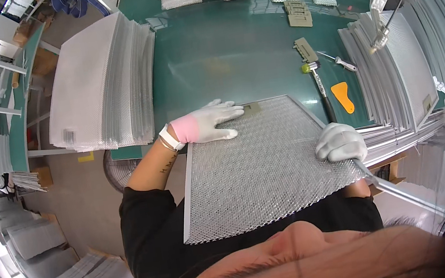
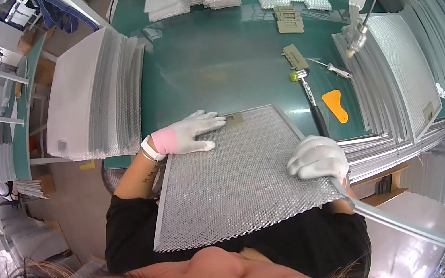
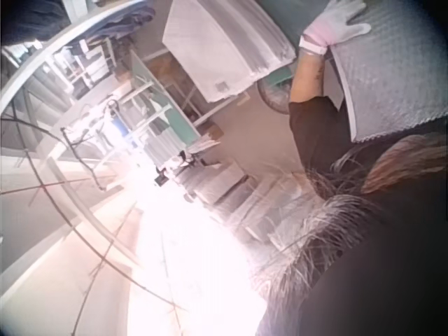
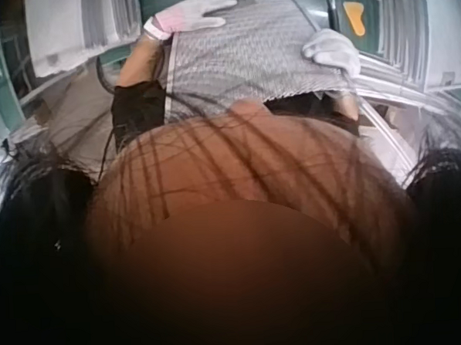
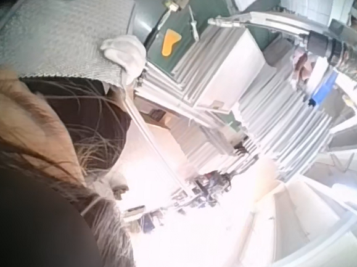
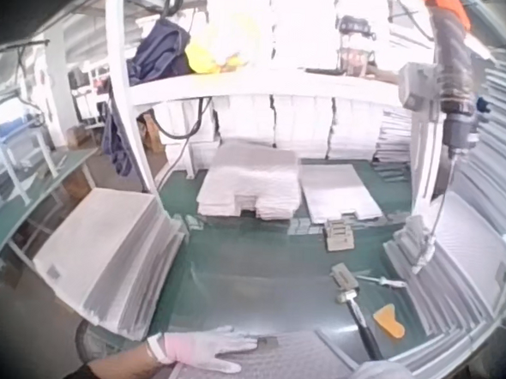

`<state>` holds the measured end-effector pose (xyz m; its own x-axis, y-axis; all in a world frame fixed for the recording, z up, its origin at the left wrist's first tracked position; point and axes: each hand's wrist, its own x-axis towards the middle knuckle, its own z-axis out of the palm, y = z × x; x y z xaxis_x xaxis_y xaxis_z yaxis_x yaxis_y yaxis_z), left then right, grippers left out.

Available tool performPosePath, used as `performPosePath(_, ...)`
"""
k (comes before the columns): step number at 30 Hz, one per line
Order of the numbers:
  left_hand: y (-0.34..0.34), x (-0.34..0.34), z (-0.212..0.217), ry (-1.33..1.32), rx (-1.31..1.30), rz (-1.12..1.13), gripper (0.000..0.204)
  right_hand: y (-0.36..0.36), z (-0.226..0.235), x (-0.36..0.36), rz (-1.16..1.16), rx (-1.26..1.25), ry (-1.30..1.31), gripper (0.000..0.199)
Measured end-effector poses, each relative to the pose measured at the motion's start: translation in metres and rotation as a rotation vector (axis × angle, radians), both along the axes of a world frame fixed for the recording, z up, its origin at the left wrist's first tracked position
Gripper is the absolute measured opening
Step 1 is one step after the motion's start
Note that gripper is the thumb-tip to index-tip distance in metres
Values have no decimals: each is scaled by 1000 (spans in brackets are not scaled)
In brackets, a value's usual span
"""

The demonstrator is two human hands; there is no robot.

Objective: Assembling metallic mesh filters by attaching frames and small metal components using a hammer and scraper.

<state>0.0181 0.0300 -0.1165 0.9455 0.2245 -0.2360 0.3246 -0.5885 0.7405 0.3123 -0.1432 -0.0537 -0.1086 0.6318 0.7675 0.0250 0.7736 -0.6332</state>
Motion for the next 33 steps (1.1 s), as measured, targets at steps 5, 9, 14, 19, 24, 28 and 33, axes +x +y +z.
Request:
performPosePath(5,15,-22,26,-152,-387,-77,70,19,-9,11,-42,-68,132,25)
performPosePath(9,-6,-46,66,-1091,-415,-217,63,61,12,9,-214,-256,250,14)
performPosePath(14,-6,-17,84,-1235,424,1096,19,102,-18,-7,-699,-135,9,97)
performPosePath(19,13,5,101,-1357,60,1018,25,92,-109,-37,-984,-212,-438,145)
performPosePath(24,20,3,103,-1311,33,1066,26,108,-98,-42,-1073,-185,-495,137)
performPosePath(28,18,2,105,-1443,-145,1050,26,121,-55,-6,-731,-65,-8,111)
performPosePath(33,10,-10,93,-1348,137,1090,24,112,68,0,-500,-208,211,18)
